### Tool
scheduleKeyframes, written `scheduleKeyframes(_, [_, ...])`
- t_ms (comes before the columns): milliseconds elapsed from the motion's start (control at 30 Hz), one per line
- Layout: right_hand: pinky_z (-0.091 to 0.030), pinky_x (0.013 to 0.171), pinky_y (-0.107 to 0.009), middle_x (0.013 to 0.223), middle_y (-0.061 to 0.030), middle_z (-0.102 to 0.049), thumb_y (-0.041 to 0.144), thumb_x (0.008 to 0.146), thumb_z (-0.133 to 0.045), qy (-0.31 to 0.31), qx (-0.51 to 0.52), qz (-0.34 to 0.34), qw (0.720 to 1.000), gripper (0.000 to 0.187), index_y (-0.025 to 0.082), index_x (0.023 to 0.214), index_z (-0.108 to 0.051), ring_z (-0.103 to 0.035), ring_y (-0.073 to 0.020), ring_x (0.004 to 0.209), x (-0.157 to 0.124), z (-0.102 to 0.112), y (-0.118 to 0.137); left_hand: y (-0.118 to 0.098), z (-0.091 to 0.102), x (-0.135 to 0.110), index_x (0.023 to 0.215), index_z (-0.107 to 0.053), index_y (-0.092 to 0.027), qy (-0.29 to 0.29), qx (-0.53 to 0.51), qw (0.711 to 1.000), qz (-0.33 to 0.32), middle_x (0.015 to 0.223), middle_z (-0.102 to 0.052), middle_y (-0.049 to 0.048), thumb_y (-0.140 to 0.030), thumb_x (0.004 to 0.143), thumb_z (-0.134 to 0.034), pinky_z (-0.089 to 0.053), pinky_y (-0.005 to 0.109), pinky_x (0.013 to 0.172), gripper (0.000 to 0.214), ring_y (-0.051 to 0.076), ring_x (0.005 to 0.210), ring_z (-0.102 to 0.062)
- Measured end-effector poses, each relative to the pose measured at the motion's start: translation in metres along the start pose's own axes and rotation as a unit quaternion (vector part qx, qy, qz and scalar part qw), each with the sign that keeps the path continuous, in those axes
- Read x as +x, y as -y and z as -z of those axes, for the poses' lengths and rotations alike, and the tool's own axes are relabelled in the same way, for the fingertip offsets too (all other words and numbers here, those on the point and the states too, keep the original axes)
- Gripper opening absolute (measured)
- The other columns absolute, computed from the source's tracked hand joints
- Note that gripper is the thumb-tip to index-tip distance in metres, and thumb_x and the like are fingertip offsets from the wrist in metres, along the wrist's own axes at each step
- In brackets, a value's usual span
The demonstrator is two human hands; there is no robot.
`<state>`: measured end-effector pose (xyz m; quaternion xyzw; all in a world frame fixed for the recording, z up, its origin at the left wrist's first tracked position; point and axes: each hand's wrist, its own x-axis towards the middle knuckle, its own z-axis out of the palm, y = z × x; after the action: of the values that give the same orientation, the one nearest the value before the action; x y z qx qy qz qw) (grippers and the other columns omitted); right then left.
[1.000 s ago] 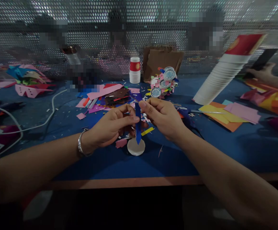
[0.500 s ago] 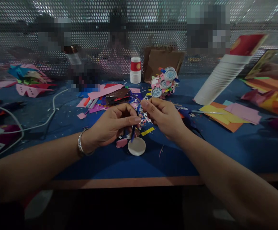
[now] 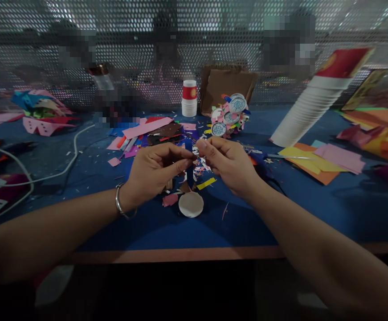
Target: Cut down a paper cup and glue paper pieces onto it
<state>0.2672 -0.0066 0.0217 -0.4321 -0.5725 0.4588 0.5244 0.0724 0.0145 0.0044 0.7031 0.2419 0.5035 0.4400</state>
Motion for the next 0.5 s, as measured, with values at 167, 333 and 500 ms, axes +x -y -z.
scheduleKeyframes(167, [-0.01, 0.044, -0.028, 0.06, 0.0055, -0.037, 0.075, 0.078, -0.09, -0.001, -0.015, 0.006, 1.0, 0.064, 0.022, 0.071, -0.055, -0.029, -0.0078, 0.051, -0.0016, 0.0008, -0.0009, -0.0067, -0.0033, -0.0038, 0.096, -0.087, -0.019, -0.022, 0.052, 0.998, -0.004, 0.087, -0.084, 0.0024, -0.02, 0.09, -0.083, -0.056, 0.022, 0.065, 0.007, 0.01, 0.07, -0.07])
scheduleKeyframes(333, [-0.011, 0.044, -0.028, 0.061, 0.0063, -0.037, 0.075, 0.079, -0.09, 0.011, -0.006, 0.0, 1.0, 0.062, 0.022, 0.073, -0.057, -0.026, -0.0073, 0.05, -0.0013, 0.0007, -0.0022, -0.0049, -0.0041, -0.0037, 0.092, -0.086, -0.02, -0.027, 0.044, 0.999, 0.018, 0.088, -0.085, 0.0032, -0.023, 0.089, -0.08, -0.059, 0.024, 0.067, 0.008, 0.013, 0.072, -0.074])
scheduleKeyframes(500, [-0.01, 0.044, -0.027, 0.06, 0.0068, -0.037, 0.073, 0.077, -0.092, 0.015, 0.008, -0.009, 1.0, 0.063, 0.021, 0.072, -0.058, -0.025, -0.0057, 0.049, -0.0022, 0.0003, -0.0016, -0.0047, -0.003, -0.0028, 0.089, -0.085, -0.019, -0.016, 0.052, 0.998, 0.019, 0.089, -0.085, 0.0038, -0.021, 0.088, -0.078, -0.061, 0.024, 0.072, 0.007, 0.014, 0.076, -0.076])
